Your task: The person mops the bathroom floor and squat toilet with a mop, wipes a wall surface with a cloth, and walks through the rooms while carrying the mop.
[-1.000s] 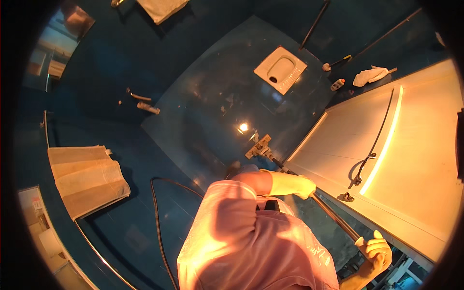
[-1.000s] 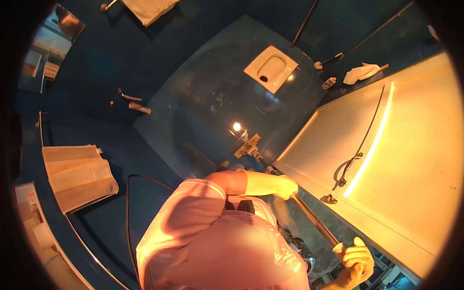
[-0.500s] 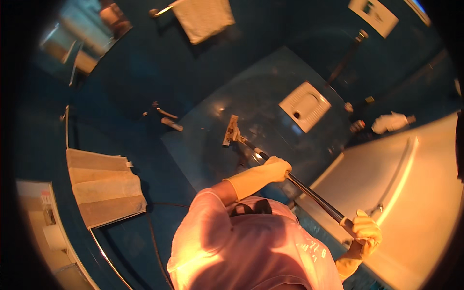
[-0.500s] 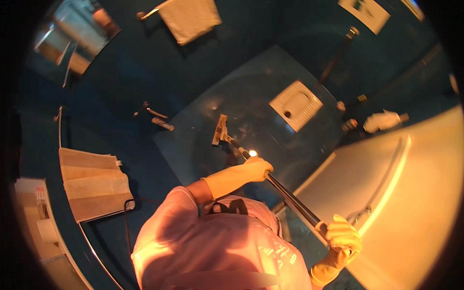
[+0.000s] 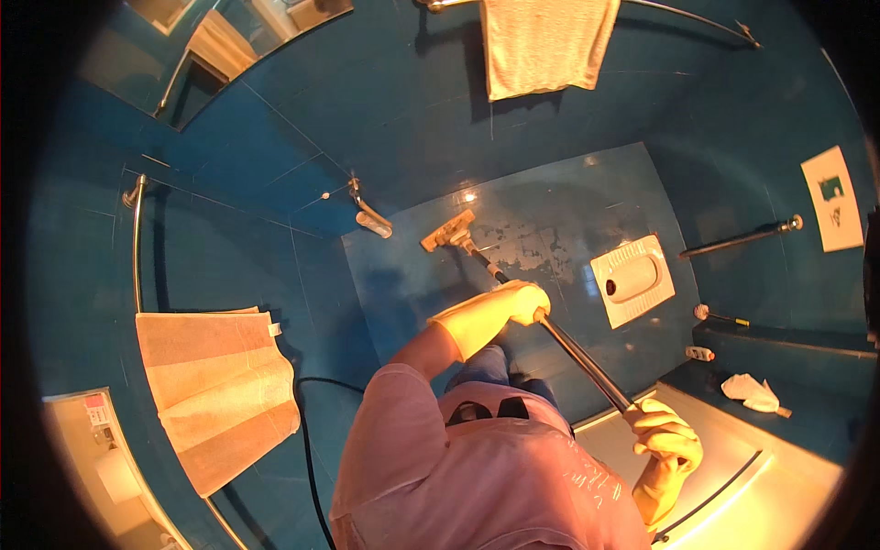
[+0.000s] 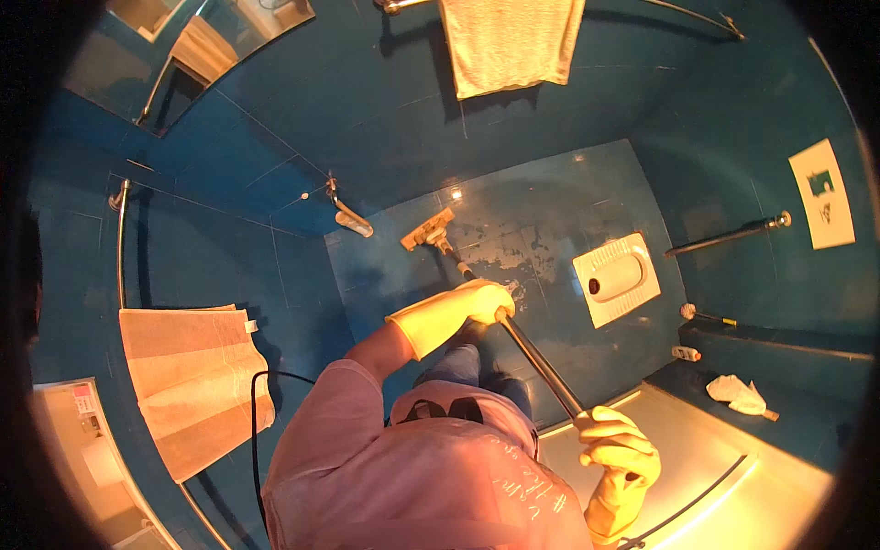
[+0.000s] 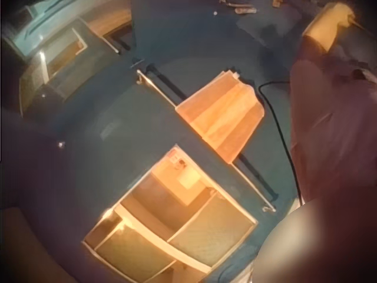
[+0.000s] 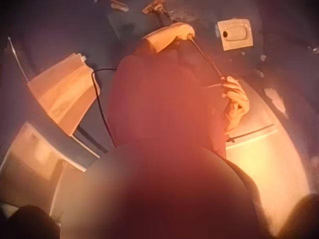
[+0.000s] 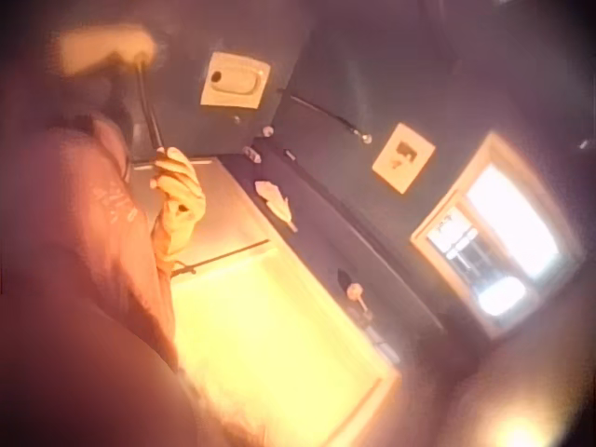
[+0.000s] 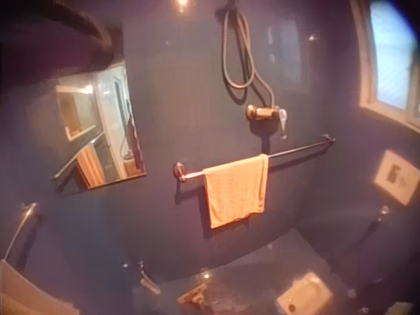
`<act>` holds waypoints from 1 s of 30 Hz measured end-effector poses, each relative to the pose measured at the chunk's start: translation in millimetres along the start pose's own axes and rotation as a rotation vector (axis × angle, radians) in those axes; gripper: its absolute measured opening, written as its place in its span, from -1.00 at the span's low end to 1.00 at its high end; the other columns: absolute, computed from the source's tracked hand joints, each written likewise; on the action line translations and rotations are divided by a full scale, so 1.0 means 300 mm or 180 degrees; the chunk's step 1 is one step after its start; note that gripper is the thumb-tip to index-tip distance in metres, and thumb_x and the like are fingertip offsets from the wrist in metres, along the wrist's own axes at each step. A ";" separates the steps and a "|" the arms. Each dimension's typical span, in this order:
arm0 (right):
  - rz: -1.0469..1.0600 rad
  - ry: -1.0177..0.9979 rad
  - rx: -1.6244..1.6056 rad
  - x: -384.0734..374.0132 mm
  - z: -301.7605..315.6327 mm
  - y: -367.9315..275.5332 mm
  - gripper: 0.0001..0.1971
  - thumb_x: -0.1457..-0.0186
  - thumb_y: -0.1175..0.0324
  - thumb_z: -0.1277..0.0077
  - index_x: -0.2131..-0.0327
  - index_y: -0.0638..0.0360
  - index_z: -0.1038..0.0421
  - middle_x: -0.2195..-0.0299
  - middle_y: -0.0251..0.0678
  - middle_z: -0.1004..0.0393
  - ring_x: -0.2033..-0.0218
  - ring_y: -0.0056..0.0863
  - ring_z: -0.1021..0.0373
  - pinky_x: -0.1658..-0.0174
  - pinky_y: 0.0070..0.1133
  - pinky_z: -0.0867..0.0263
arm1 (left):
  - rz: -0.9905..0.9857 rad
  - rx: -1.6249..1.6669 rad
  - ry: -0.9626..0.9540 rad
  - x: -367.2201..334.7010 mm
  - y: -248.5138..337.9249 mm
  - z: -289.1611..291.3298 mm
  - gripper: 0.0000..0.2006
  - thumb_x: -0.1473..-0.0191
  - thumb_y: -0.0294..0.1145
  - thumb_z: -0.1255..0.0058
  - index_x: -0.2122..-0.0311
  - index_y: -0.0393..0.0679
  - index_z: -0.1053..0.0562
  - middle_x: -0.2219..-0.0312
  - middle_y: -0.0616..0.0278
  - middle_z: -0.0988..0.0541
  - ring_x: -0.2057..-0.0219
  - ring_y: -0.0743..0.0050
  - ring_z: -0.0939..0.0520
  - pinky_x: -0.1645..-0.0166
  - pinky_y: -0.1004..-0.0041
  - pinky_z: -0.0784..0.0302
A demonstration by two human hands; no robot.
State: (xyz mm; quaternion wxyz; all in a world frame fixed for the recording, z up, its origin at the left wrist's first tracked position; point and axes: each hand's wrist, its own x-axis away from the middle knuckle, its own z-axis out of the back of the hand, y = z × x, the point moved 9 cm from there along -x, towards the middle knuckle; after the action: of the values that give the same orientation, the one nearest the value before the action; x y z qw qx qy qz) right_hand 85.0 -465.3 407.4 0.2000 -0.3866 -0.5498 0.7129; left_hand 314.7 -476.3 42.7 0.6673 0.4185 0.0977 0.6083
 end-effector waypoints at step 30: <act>-0.3219 -0.0860 0.3152 0.407 -0.059 0.436 -0.48 -0.02 0.32 -0.13 -0.10 0.13 -0.31 0.32 0.07 -0.54 0.30 -0.02 -0.52 0.23 -0.32 -0.43 | 0.0506 -0.1604 -0.0736 -0.245 -0.400 -0.386 -0.93 0.29 -0.27 -0.26 0.56 0.09 -0.62 0.57 0.31 -0.63 0.41 0.26 -0.66 0.35 0.25 -0.49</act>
State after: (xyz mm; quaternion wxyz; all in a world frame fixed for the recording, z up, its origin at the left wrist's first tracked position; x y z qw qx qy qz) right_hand 41.2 -408.8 242.4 0.5876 0.1428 -0.2938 0.7403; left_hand 310.6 -480.3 -139.4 0.7072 0.3124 -0.1663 0.6121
